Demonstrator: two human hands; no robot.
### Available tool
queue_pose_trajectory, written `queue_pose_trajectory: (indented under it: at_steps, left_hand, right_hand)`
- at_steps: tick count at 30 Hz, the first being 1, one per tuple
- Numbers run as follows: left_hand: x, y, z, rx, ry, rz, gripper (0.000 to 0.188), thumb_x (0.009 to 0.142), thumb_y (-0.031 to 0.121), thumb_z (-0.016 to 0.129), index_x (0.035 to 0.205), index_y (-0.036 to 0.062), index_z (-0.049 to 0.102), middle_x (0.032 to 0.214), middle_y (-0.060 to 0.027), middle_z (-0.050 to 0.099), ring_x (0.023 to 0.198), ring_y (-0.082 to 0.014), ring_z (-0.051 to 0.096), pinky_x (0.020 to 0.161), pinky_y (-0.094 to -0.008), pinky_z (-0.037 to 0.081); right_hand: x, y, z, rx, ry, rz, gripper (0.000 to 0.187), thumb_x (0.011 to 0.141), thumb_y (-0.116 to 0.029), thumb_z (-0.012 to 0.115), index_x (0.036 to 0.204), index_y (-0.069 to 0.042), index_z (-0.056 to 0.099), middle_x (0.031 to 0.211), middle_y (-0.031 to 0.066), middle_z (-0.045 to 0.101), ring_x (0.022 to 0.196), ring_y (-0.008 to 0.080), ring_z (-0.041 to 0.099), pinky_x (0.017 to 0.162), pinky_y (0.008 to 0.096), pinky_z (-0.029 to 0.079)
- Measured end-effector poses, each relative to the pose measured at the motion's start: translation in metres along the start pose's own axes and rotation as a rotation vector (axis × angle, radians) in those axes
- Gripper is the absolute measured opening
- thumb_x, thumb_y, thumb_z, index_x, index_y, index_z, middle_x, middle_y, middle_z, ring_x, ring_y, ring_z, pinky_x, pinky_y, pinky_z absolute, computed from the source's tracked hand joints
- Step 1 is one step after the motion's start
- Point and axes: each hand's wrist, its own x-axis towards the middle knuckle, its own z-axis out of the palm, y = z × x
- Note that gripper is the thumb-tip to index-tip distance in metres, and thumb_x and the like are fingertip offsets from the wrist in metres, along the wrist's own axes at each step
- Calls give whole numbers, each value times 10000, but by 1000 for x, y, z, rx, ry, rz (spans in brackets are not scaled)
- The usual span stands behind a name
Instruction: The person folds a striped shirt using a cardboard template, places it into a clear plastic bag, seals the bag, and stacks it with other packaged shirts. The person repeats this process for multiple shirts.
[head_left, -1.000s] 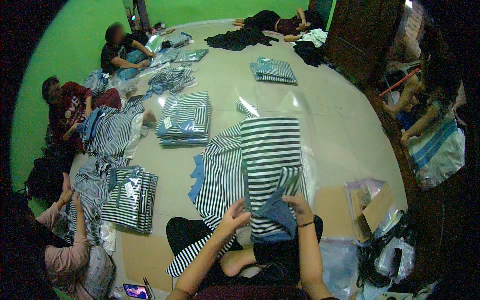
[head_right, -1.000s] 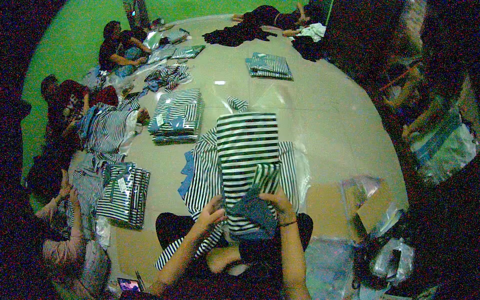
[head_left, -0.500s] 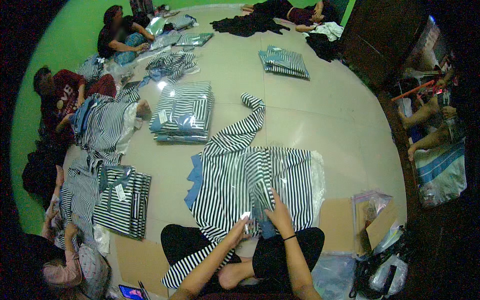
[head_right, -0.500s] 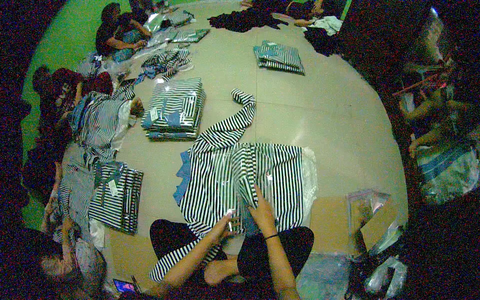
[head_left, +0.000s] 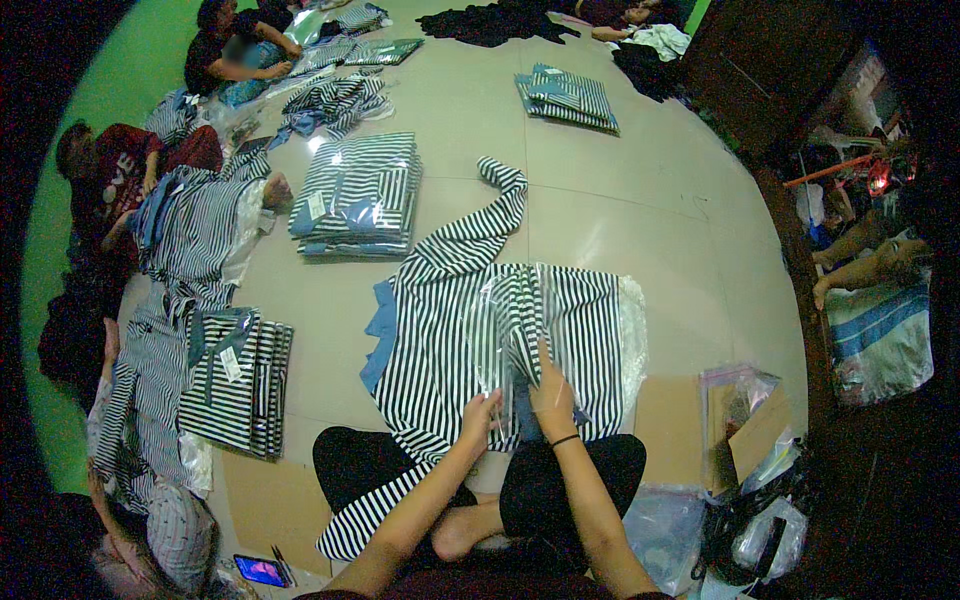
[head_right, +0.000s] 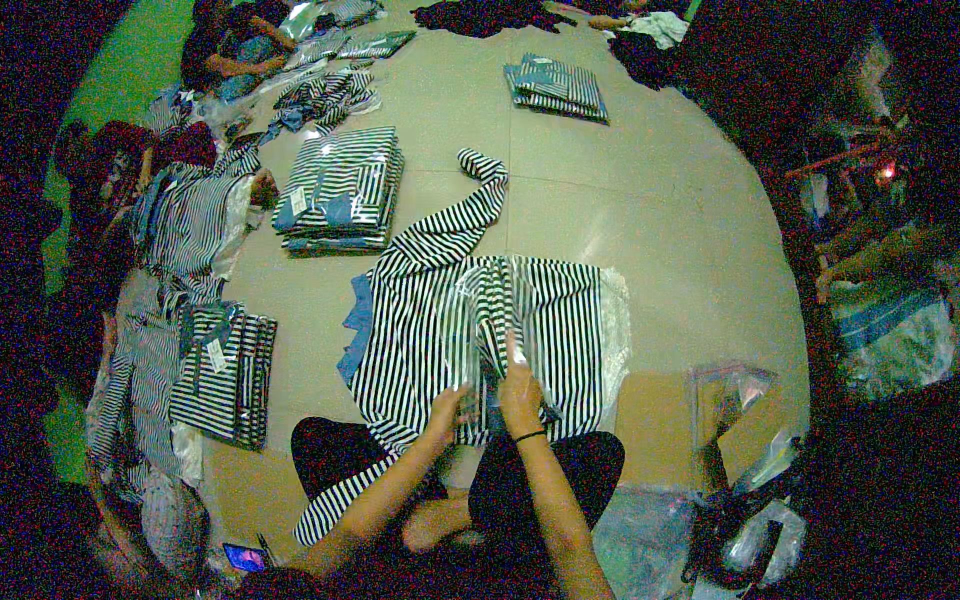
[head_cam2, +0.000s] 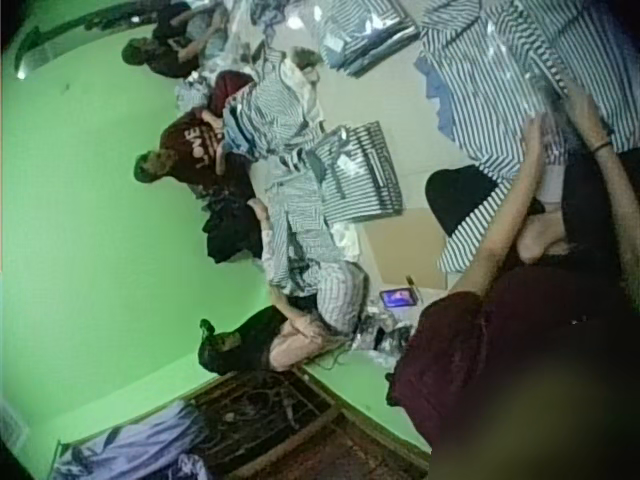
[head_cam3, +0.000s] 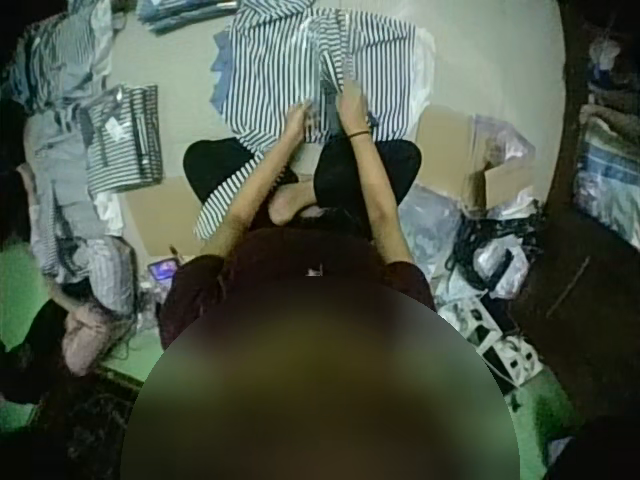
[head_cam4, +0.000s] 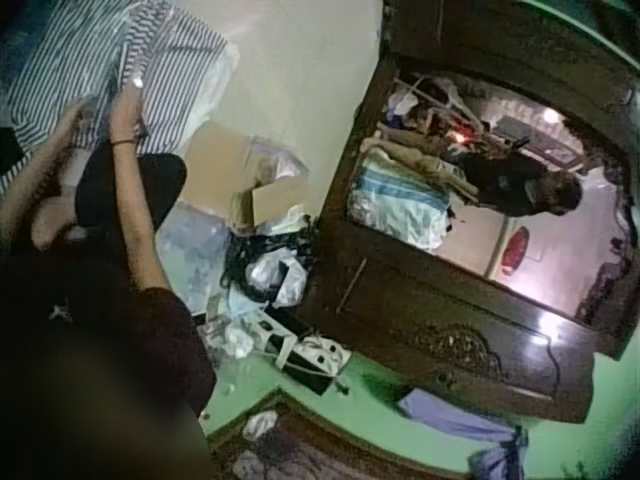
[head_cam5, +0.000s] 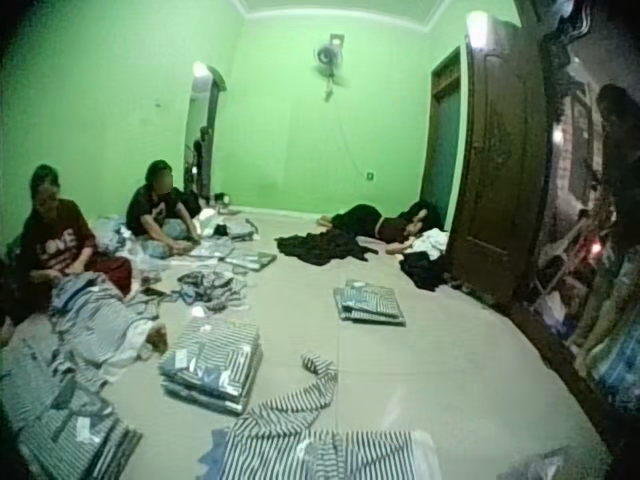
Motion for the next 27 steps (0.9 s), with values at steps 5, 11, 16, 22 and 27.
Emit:
queue_pose_trajectory:
  at_steps: [5, 11, 16, 22, 27]
  left_hand:
    - [0, 6, 7, -207, 30, 79, 138, 801, 218, 497, 828, 82, 492, 814, -14, 508, 741, -116, 492, 633, -295, 454]
    - [-4, 16, 6, -144, 13, 96, 177, 788, 204, 510, 871, 48, 524, 820, -29, 514, 752, -107, 490, 662, -284, 456]
    - [-10, 20, 9, -149, 0, 85, 180, 791, 205, 522, 885, 52, 522, 773, -16, 502, 723, -99, 483, 645, -240, 444]
    - [-13, 19, 6, -56, 79, 33, 356, 773, 357, 527, 956, 53, 494, 863, -22, 511, 833, -104, 461, 679, -256, 393]
    - [-2, 11, 0, 59, 197, 180, 591, 707, 293, 646, 1074, -55, 340, 896, -85, 469, 793, -135, 452, 680, -232, 392]
  right_hand:
    - [-6, 1, 3, -115, 220, -250, 763, 592, -65, 671, 1251, -127, 292, 1276, 253, 202, 1069, 399, 373, 862, 404, 358]
    - [-8, 2, 1, -218, 211, -276, 661, 621, -143, 658, 1198, -63, 348, 1296, 220, 189, 1182, 355, 232, 939, 474, 229]
    - [-9, -5, 8, -332, 81, -442, 529, 705, -216, 565, 1161, -25, 376, 1271, 205, 258, 1184, 314, 250, 927, 545, 182]
    - [-20, 6, 24, 384, -372, -600, 493, 829, -142, 376, 1246, 51, 197, 1283, 210, 250, 1184, 317, 260, 986, 303, 205]
    - [-49, -11, 0, -46, -333, -676, 494, 796, -133, 406, 1222, 54, 239, 1194, 260, 347, 1112, 342, 353, 935, 351, 293]
